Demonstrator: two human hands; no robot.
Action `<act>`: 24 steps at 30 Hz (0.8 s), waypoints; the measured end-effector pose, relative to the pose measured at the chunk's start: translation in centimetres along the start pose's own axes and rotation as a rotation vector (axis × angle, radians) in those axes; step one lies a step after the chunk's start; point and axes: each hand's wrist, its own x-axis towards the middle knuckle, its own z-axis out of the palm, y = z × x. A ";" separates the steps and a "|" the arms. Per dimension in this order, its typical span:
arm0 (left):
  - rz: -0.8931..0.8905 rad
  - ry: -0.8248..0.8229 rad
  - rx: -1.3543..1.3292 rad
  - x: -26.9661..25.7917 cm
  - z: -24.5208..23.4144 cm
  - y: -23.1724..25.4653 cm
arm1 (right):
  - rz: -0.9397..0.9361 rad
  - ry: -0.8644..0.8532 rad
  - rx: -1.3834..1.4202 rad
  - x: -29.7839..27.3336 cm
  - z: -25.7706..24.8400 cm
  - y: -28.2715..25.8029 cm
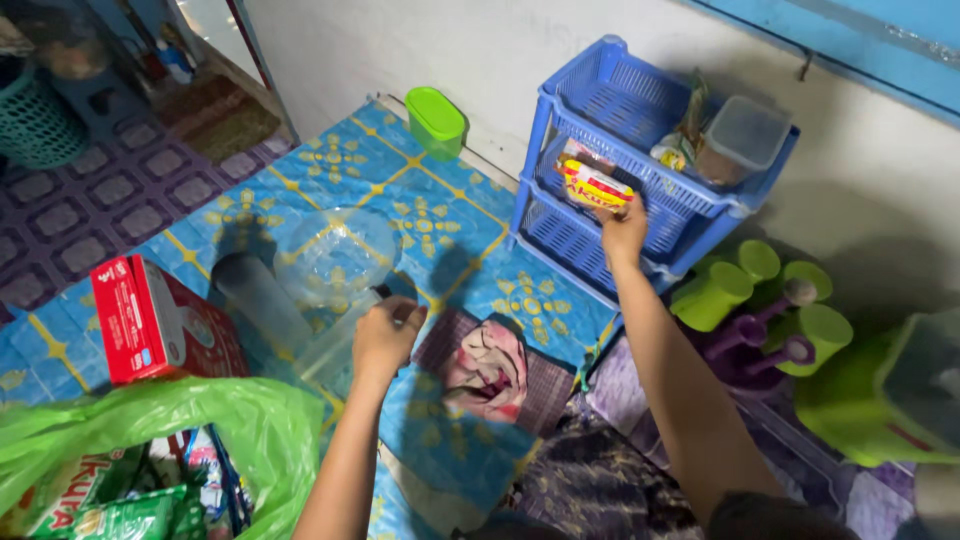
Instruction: The person unpacks items from a green plastic bag on a table and places them into a blue plastic storage rack. They handle multiple small packets and boxes, arranging them on the shelves of the rack.
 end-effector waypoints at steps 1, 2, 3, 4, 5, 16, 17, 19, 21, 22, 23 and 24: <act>0.033 0.025 0.000 0.2 -0.1 -0.1 | 0.014 0.002 -0.134 0.8 0.4 0.7; 0.065 0.050 0.001 0.4 -0.3 -0.4 | 0.029 0.004 -0.269 1.5 0.8 1.3; 0.096 0.074 0.002 0.7 -0.5 -0.7 | -0.010 -0.018 -0.245 2.3 1.3 1.9; 0.122 0.090 0.009 0.9 -0.7 -1.0 | -0.049 -0.041 -0.222 3.3 1.7 2.3; 0.148 0.106 0.017 1.2 -0.9 -1.3 | -0.088 -0.064 -0.198 4.2 2.2 2.8; 0.045 0.096 -0.002 3.7 -1.6 -2.8 | 0.067 0.051 -0.600 7.6 4.0 5.9; 0.043 0.091 -0.005 3.9 -1.7 -2.8 | 0.053 0.058 -0.631 7.8 4.0 6.0; 0.042 0.082 -0.017 4.0 -1.6 -2.8 | 0.078 0.040 -0.552 7.7 3.6 6.2; 0.047 0.076 -0.037 4.1 -1.5 -2.7 | 0.053 0.033 -0.518 7.6 3.3 6.3; 0.069 0.075 -0.038 4.1 -1.5 -2.7 | 0.013 0.032 -0.522 7.7 3.4 6.3; 0.090 0.075 -0.039 4.2 -1.4 -2.6 | -0.028 0.032 -0.527 7.8 3.4 6.3; 0.109 0.075 -0.040 4.1 -1.3 -2.7 | -0.042 0.039 -0.545 7.9 3.5 6.3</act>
